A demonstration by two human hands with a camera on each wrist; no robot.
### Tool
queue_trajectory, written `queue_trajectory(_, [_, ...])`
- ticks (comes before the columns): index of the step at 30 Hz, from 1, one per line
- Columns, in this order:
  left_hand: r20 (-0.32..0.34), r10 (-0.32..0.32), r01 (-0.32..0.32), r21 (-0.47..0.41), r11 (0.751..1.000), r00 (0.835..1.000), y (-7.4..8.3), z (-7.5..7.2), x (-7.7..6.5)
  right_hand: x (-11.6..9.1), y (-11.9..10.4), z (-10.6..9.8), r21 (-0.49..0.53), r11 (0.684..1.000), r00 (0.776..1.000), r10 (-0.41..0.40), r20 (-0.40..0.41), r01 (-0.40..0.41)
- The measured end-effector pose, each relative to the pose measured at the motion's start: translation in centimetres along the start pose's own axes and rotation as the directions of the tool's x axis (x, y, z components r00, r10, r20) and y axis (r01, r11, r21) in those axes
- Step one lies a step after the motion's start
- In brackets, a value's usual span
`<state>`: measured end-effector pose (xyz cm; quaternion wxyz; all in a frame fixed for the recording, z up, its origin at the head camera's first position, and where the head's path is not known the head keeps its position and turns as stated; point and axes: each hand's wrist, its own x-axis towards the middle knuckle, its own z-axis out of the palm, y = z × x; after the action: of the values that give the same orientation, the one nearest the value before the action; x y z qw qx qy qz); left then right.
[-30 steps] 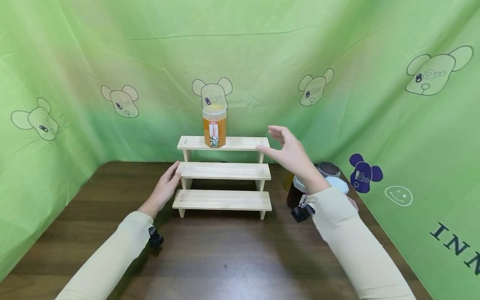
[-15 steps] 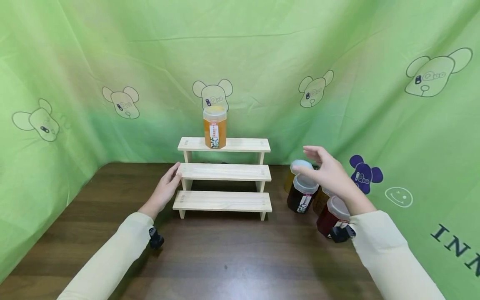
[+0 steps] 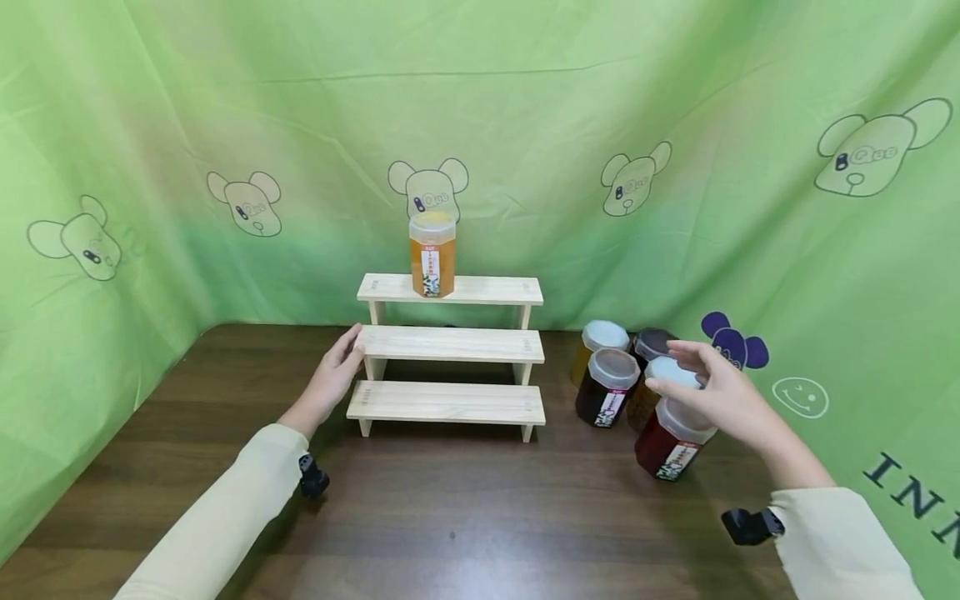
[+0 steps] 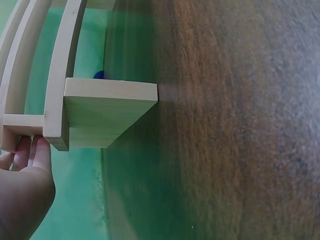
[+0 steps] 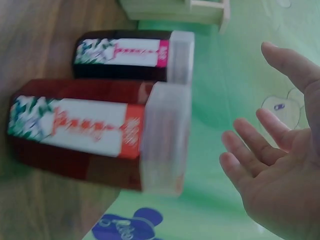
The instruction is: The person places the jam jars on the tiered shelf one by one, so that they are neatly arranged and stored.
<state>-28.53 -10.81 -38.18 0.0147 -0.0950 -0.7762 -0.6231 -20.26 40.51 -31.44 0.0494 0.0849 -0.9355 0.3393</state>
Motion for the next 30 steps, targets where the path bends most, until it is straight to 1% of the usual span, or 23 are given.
queue_trajectory(1, [0.000, 0.001, -0.001, 0.003, 1.000, 1.000, 0.0, 0.0, 0.0, -0.2, 0.3, 0.0, 0.006, 1.000, 1.000, 0.004, 0.000, -0.004])
queue_trajectory(2, [-0.002, 0.000, 0.000, 0.000, 1.000, 1.000, -0.4, 0.0, 0.3, -0.5, 0.6, -0.1, 0.008, 1.000, 1.000, 0.006, -0.002, -0.006])
queue_trajectory(6, [-0.013, 0.012, -0.012, -0.016, 1.000, 1.000, -2.3, 0.1, 1.3, -1.3, 1.9, -0.1, 0.005, 1.000, 1.000, 0.019, -0.011, -0.019])
queue_trajectory(8, [-0.019, 0.017, -0.017, -0.024, 1.000, 1.000, -3.3, 0.1, 1.8, -1.6, 2.4, 0.0, -0.014, 0.999, 0.999, 0.032, -0.022, -0.032])
queue_trajectory(12, [-0.031, 0.029, -0.029, -0.010, 1.000, 0.999, -3.9, 0.1, 2.1, -2.2, 3.5, 0.5, -0.021, 0.997, 0.997, 0.069, -0.016, -0.069])
queue_trajectory(17, [-0.034, 0.036, -0.036, -0.006, 0.999, 0.999, -3.8, 0.2, 2.1, -2.6, 4.9, 1.7, -0.024, 0.996, 0.996, 0.091, 0.005, -0.091])
queue_trajectory(21, [-0.031, 0.035, -0.035, -0.012, 0.999, 0.999, -3.8, 0.2, 2.1, -2.6, 5.7, 2.5, 0.048, 0.998, 0.999, 0.051, 0.017, -0.052])
queue_trajectory(24, [-0.031, 0.036, -0.036, -0.012, 0.999, 0.999, -3.9, 0.2, 2.1, -2.6, 6.0, 3.1, 0.091, 0.996, 1.000, -0.004, 0.011, 0.003])
queue_trajectory(28, [-0.032, 0.029, -0.030, -0.012, 0.999, 0.999, -3.9, 0.2, 2.0, -2.8, 6.4, 3.6, 0.082, 0.996, 0.999, -0.043, -0.005, 0.043])
queue_trajectory(30, [-0.034, 0.026, -0.026, -0.013, 1.000, 0.999, -3.9, 0.2, 2.0, -3.1, 6.7, 4.0, 0.095, 0.993, 0.998, -0.068, -0.006, 0.068])
